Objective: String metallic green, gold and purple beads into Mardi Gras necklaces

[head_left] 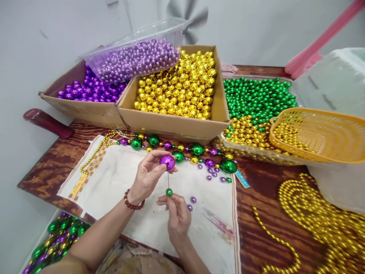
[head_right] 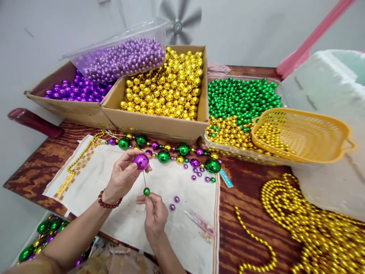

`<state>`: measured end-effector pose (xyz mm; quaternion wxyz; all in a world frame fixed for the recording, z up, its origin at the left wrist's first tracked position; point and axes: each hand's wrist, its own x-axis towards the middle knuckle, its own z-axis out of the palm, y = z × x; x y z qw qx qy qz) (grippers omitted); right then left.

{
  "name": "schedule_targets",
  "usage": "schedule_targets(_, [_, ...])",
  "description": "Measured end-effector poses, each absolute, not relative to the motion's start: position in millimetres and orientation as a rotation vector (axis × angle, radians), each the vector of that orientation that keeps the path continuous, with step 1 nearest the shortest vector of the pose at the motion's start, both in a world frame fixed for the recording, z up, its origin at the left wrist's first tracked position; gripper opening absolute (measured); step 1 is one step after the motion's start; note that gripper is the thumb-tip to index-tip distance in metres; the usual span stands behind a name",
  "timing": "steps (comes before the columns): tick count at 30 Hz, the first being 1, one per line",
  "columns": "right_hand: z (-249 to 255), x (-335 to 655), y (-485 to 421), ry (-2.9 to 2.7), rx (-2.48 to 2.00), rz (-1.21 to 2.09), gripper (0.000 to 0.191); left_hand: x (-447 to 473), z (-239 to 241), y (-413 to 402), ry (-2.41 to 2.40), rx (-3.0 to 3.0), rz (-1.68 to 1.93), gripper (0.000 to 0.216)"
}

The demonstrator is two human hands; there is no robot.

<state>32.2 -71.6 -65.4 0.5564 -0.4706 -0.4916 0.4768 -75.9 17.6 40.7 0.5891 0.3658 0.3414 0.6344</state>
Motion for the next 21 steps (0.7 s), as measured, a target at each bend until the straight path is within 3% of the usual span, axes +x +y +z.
schedule_targets(13, [-57,36,-70,-1.324,-1.088,1.123,0.02,-77,30,10,0.936,0.997,1.628,0.031])
schedule_targets(21, [-63,44,-83,-1.323,-1.118,1.096,0.017,-79,35,17,0.863,0.784,1.611,0.032])
